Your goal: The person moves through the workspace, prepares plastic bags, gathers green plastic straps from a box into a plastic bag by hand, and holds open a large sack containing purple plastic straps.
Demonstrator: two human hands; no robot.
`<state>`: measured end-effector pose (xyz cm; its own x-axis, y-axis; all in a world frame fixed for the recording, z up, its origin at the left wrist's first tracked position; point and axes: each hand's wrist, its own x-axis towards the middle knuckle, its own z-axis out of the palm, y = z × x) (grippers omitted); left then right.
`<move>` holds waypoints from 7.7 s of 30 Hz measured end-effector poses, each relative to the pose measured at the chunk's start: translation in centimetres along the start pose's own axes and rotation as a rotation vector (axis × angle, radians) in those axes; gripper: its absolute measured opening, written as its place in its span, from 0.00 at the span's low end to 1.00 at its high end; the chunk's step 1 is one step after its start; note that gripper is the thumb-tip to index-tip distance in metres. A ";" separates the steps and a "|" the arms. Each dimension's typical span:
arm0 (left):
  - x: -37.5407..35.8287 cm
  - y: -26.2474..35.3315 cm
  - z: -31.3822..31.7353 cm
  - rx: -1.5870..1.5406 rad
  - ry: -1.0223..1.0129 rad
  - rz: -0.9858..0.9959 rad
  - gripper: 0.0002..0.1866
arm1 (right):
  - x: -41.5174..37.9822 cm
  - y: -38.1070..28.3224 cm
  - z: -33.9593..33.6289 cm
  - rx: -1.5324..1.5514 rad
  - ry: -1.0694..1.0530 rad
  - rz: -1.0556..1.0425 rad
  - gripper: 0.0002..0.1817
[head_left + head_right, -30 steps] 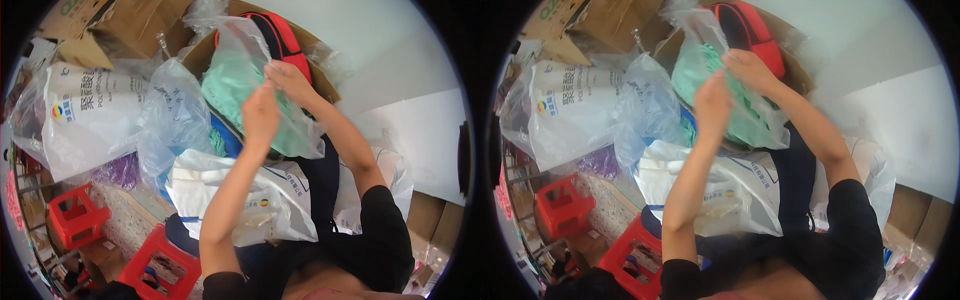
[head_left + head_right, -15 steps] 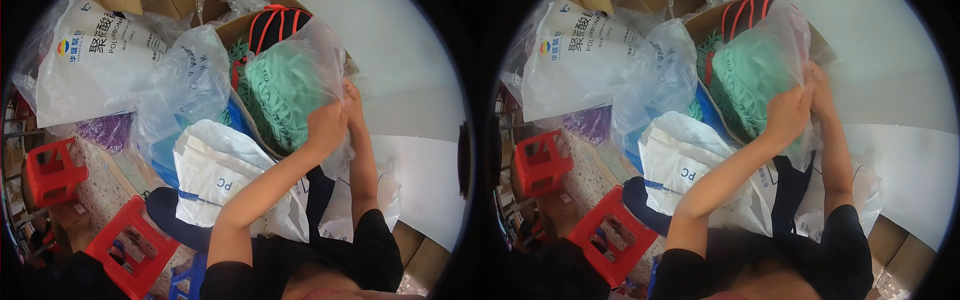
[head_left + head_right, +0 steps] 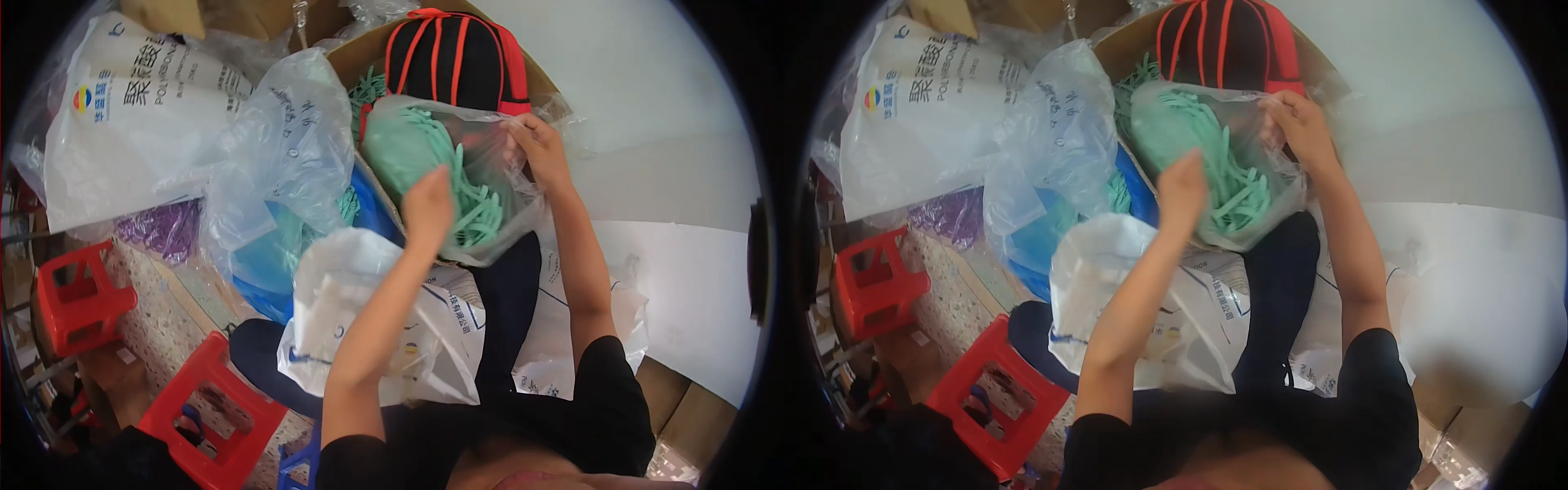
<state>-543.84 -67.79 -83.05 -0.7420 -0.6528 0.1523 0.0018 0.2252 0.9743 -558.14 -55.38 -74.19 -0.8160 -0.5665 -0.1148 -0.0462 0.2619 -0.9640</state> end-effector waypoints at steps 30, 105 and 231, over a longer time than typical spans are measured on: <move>-1.1 -2.8 -5.2 -0.565 -0.004 -0.510 0.21 | 7.1 18.6 2.3 -1.145 -0.784 0.393 0.14; 1.6 0.2 -1.0 0.797 -0.538 0.145 0.35 | 3.4 19.0 1.7 -1.050 -0.622 0.411 0.14; -0.9 14.2 -11.8 0.953 -1.249 0.198 0.41 | -3.3 7.6 -1.9 -0.018 0.300 0.080 0.09</move>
<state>-535.25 -72.59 -67.36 -0.8430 0.3143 -0.4365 0.1140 0.8975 0.4260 -556.88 -50.01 -80.71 -0.9509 -0.2886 -0.1114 0.0167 0.3116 -0.9501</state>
